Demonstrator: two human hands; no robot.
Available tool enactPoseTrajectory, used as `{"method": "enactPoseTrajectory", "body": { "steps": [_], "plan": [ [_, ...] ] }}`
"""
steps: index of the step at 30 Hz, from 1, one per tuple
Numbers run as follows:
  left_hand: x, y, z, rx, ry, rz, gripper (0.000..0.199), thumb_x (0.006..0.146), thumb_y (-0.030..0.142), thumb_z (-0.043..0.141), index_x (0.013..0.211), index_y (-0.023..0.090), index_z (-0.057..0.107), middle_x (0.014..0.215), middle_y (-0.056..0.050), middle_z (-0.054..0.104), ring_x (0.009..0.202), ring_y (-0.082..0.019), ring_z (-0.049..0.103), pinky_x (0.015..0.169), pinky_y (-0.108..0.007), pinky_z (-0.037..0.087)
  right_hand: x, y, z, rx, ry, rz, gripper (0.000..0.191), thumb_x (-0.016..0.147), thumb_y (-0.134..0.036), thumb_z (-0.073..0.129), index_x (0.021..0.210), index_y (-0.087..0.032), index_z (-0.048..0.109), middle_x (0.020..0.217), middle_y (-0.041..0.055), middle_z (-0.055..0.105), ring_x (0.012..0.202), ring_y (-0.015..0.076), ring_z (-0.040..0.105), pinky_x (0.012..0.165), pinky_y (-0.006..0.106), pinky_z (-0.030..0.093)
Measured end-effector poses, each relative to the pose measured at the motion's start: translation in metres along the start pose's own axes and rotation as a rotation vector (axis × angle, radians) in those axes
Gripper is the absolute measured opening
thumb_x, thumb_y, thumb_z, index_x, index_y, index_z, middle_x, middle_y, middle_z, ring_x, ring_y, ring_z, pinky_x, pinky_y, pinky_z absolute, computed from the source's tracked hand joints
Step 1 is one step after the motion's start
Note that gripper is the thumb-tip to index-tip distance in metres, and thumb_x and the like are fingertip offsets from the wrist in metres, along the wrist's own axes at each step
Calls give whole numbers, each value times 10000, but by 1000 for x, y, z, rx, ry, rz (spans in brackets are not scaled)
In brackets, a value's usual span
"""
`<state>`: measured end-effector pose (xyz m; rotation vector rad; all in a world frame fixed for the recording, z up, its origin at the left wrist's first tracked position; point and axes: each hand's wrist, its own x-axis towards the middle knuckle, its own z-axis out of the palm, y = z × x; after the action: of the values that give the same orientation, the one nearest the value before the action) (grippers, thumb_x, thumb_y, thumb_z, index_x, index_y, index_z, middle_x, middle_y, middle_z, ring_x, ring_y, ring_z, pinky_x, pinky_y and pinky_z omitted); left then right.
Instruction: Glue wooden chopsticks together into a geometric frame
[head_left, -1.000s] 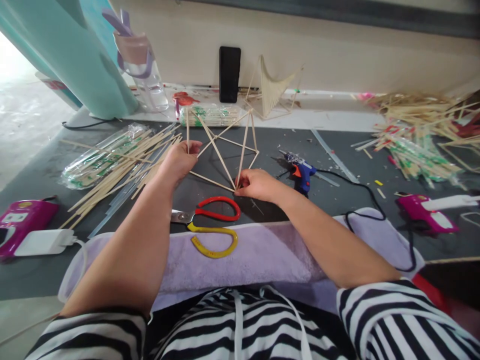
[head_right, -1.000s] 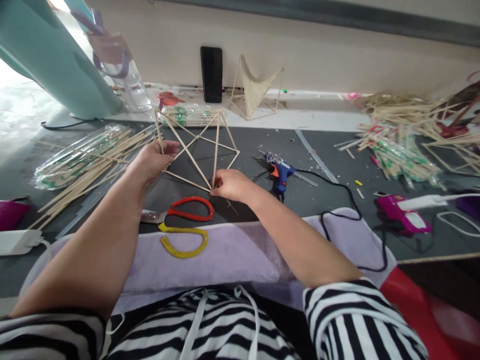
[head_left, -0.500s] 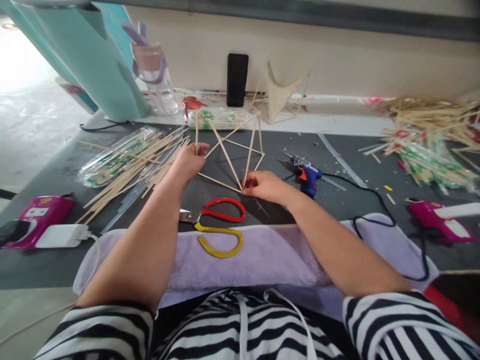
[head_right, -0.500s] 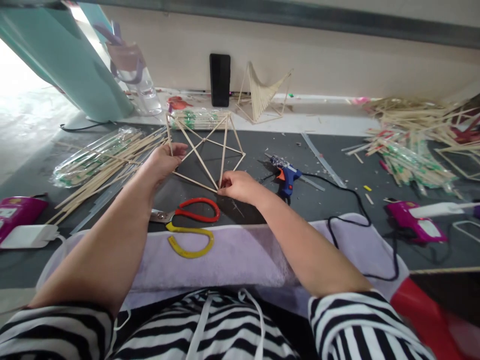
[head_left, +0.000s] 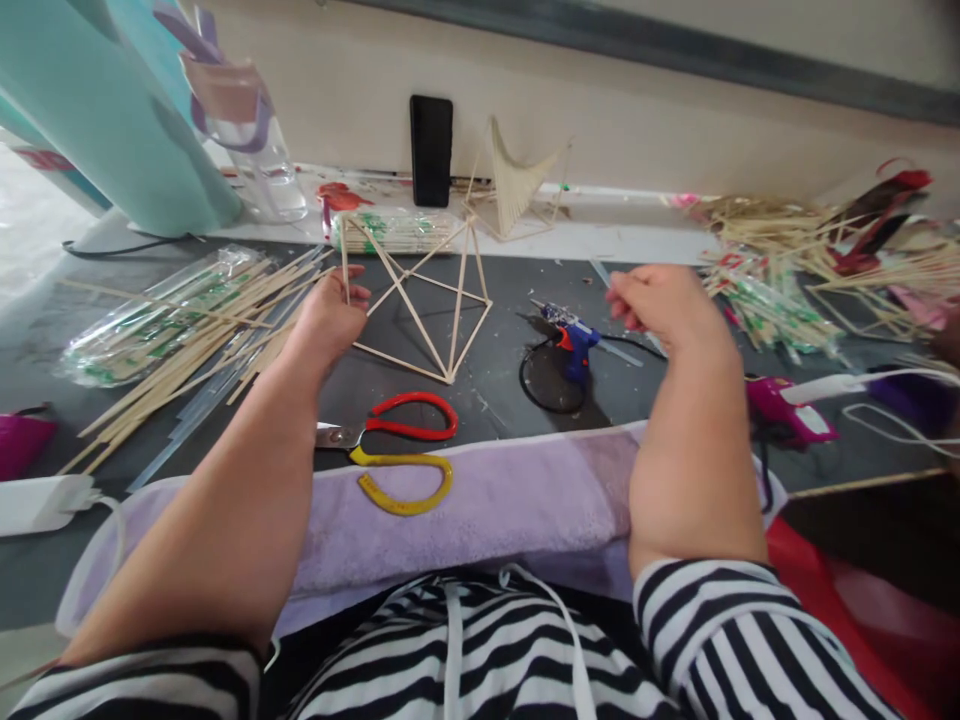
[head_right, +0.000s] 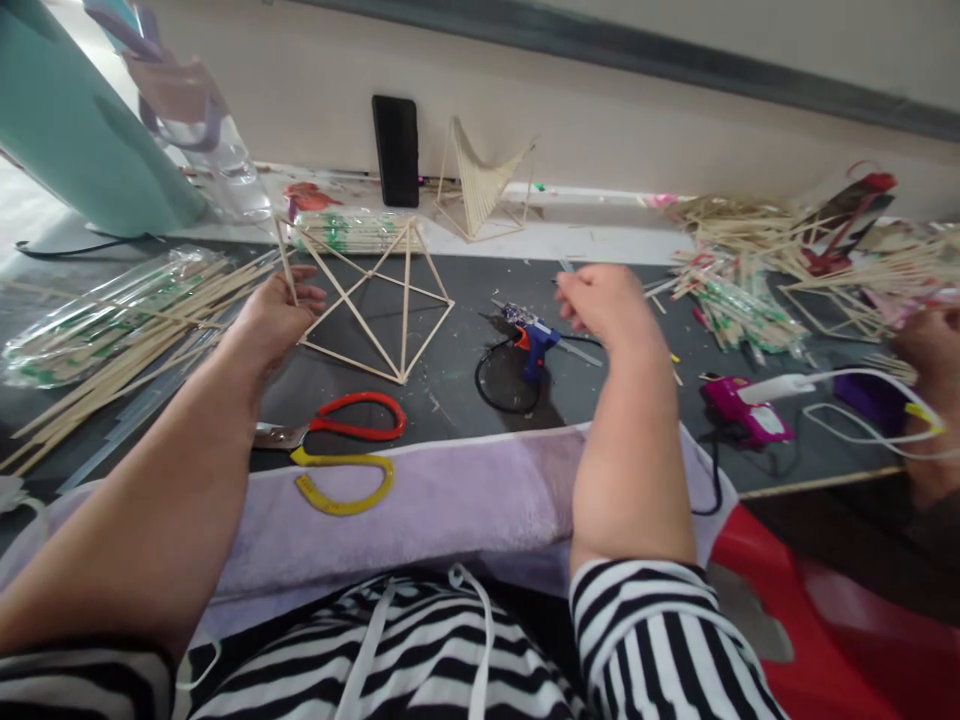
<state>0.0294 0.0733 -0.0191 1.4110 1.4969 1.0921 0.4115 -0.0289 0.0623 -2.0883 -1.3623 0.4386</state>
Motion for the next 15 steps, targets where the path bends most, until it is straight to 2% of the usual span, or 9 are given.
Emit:
{"method": "enactPoseTrajectory", "body": {
  "steps": [2,4,6,9,12,15],
  "plan": [
    [0,1,-2,-28,11,5,714,578,-128,518,1214,191,567,914,-2,621,758,-137,582,682,-296,448,6,17,-16,-65,-167,181,349,934,-372,503,690,-158,630,588,52,638,406,107,493,424,245,369],
    [-2,5,-4,-64,71,32,673,608,-111,520,1200,206,565,920,0,625,788,-139,613,711,-297,470,6,24,-16,-153,-255,228,359,930,-373,518,667,-155,630,552,51,621,404,118,503,431,258,380],
    [-4,10,-5,-102,131,94,639,630,-72,543,1186,242,562,965,-3,644,854,-150,645,766,-300,505,3,21,-7,-173,-175,105,319,916,-371,536,706,-166,661,541,19,600,405,112,496,449,257,385],
    [-9,17,-5,-139,137,227,609,634,-5,564,1173,278,567,1058,-13,669,963,-166,660,841,-304,534,-7,5,12,22,-21,-181,280,911,-393,526,815,-195,700,580,-8,592,430,103,499,474,247,399],
    [-15,23,-7,-168,163,284,469,667,44,542,1081,250,618,1018,-28,683,950,-176,661,853,-321,541,-22,-16,30,167,-31,-309,270,900,-397,537,829,-195,701,592,1,590,444,105,499,476,245,404],
    [-25,30,-11,-124,293,276,304,768,113,486,999,241,636,931,-31,671,878,-170,648,820,-318,534,-38,-33,45,196,-76,-337,289,895,-435,540,817,-202,694,586,10,591,448,113,498,468,246,397]
  ]
}}
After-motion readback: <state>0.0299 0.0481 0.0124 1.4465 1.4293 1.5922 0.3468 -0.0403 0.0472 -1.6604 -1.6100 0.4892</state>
